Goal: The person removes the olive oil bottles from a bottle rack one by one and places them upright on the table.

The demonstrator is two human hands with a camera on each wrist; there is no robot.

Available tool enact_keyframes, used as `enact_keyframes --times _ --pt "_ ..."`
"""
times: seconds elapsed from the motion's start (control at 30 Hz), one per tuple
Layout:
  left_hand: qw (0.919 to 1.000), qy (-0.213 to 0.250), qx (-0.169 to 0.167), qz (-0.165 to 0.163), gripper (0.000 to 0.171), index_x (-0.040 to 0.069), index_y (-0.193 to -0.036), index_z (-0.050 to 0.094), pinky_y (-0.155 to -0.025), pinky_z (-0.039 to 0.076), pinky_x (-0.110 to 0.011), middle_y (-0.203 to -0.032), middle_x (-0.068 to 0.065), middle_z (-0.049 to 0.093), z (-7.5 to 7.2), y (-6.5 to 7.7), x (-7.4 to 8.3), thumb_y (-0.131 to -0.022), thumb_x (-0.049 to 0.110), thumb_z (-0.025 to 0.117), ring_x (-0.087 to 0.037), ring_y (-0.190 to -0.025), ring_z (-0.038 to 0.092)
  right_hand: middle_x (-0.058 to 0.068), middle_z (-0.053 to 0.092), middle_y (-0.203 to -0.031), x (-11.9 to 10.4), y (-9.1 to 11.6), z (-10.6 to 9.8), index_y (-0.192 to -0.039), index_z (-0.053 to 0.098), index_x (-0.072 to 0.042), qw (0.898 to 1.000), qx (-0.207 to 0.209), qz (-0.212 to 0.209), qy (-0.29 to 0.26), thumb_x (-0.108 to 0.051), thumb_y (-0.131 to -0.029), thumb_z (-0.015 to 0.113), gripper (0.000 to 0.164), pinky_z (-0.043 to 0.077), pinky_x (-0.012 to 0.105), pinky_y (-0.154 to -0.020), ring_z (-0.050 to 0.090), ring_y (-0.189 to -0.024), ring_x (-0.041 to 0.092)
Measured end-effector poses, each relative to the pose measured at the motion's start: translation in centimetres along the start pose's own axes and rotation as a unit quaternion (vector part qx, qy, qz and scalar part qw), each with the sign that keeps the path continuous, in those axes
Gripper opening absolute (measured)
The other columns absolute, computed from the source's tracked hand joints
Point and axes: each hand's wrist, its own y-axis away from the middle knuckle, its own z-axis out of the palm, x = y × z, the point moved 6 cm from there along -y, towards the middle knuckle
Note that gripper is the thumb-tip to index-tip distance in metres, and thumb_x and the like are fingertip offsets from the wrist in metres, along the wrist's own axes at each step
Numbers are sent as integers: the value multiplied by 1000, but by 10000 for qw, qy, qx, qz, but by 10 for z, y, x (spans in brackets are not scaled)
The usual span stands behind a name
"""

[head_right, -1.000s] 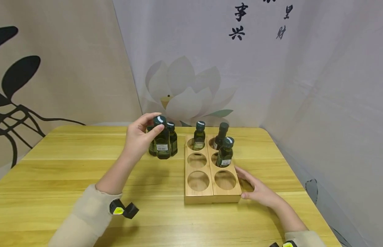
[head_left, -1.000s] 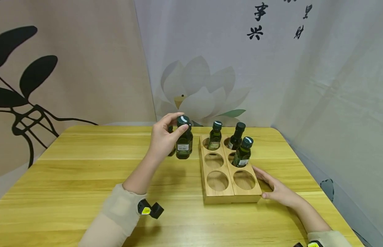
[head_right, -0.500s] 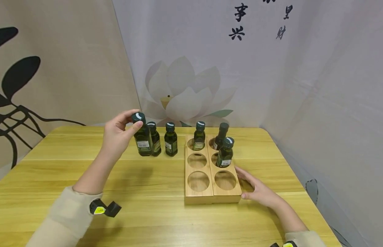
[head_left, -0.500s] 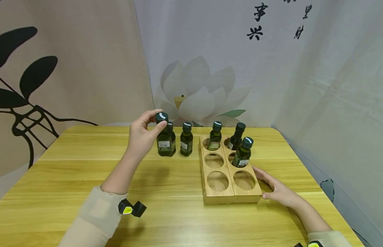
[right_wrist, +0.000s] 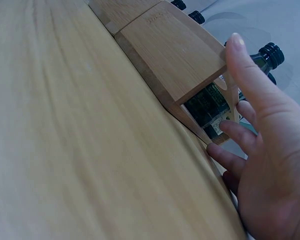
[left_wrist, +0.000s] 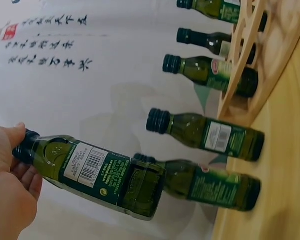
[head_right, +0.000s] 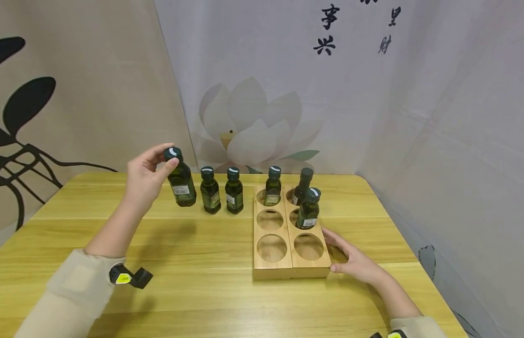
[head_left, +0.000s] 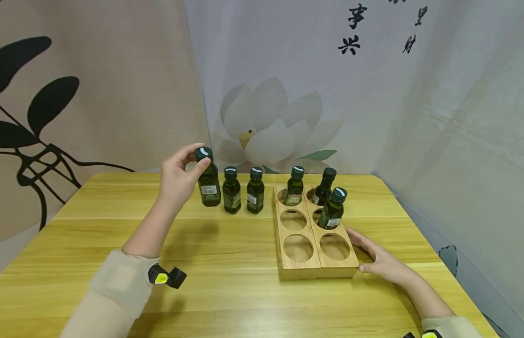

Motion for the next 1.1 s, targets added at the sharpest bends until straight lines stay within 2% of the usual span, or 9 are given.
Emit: enact_keyframes --times 0.17,0.33,0.67,0.93,1.1 --pt "9990 -253 130 -346 36 0 -123 63 -98 41 -34 -103 -10 64 -7 -5 -10 -90 13 69 -11 -93 57 20 26 -152 -1 0 0 -154 20 -16 10000 -4 -31 -6 -40 -90 66 83 21 14 -104 36 -131 7" --pt "9976 -341 179 -573 38 3 -124 62 -98 42 -35 -102 -8 65 -11 -10 -19 -90 17 68 -11 -96 57 19 26 -152 0 0 0 -154 20 -16 10000 7 -23 14 -40 -90 66 83 21 14 -104 36 -132 7" --pt "9970 -353 227 -651 38 4 -125 62 -97 41 -38 -105 -10 65 -13 -17 -35 -90 17 68 -13 -97 57 20 24 -153 1 0 0 -154 19 -15 10000 -15 -14 80 -40 -91 65 82 21 15 -104 35 -132 7" --pt "9949 -466 179 -876 40 6 -127 61 -90 46 -33 -109 -11 65 -12 -13 -60 -91 19 68 -13 -100 57 19 24 -153 -1 -1 0 -154 19 -15 10000 -33 13 67 -39 -91 65 82 21 15 -104 35 -132 7" --pt "9944 -472 119 -943 40 5 -128 60 -93 45 -35 -111 -12 64 -9 -9 -72 -91 20 68 -16 -102 57 18 23 -154 -2 -1 0 -154 19 -16 10000 -32 43 43 -40 -91 65 82 21 15 -104 34 -132 7"
